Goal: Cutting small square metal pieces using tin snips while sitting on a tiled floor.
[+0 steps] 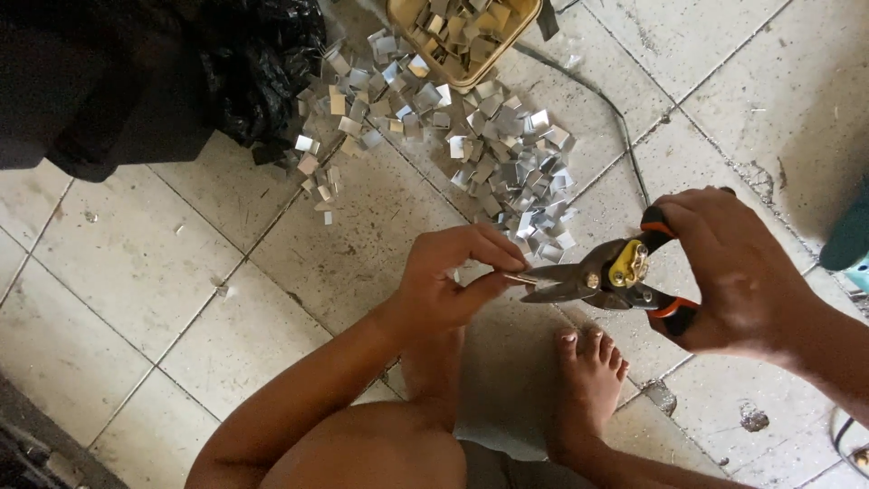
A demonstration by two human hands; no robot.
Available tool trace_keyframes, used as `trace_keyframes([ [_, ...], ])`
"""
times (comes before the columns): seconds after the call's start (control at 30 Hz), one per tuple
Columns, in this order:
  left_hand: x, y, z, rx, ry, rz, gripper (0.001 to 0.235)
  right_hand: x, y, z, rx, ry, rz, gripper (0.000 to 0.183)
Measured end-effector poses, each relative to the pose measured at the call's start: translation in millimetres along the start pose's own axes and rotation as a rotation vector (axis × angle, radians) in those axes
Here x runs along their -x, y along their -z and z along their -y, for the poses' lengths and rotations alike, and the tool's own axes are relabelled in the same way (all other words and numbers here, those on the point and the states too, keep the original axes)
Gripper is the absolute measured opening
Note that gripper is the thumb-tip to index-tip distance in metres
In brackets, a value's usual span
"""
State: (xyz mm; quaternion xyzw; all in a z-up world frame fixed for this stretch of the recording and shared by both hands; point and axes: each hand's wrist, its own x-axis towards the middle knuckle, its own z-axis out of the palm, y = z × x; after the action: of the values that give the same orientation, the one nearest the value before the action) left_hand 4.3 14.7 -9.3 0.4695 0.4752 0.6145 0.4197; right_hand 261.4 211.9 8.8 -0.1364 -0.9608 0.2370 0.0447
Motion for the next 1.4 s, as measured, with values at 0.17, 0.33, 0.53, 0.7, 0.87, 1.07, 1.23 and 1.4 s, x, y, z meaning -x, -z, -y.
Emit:
trace_keyframes([
  [0.17, -2, -4, -3, 0.103, -0.028, 0.033, 0.021, 9, -14, -9, 0.088, -0.136, 0.09, 0.053],
  [0.33, -9, 4, 3, -0.082, -0.086, 0.006, 0.02, -4, 5, -9, 0.043, -0.244, 0.054, 0.041],
  [0.53, -83, 41, 20, -0.374, -0.219, -0.236, 0.013, 1, 7, -13, 0.069, -0.368, -0.027, 0.07],
  [0.7, -115, 73, 60, -0.686, -0.252, -0.372, 0.031, 2, -1, -12, 0.09, -0.408, 0.067, 0.066],
  [0.87, -31, 62, 104, -0.819, -0.147, -0.325, 0.014, 11, -14, -10, 0.028, -0.464, 0.155, 0.069],
  [1.07, 5, 62, 148, -1.114, 0.028, -0.27, 0.037, 14, -22, -15, 0.083, -0.554, 0.233, 0.072],
  [1.23, -6, 50, 142, -1.014, 0.047, -0.308, 0.019, 14, -26, -15, 0.072, -0.528, 0.24, 0.073],
  [1.4, 6, 50, 133, -0.875, 0.082, -0.271, 0.018, 17, -27, -16, 0.086, -0.509, 0.255, 0.07],
])
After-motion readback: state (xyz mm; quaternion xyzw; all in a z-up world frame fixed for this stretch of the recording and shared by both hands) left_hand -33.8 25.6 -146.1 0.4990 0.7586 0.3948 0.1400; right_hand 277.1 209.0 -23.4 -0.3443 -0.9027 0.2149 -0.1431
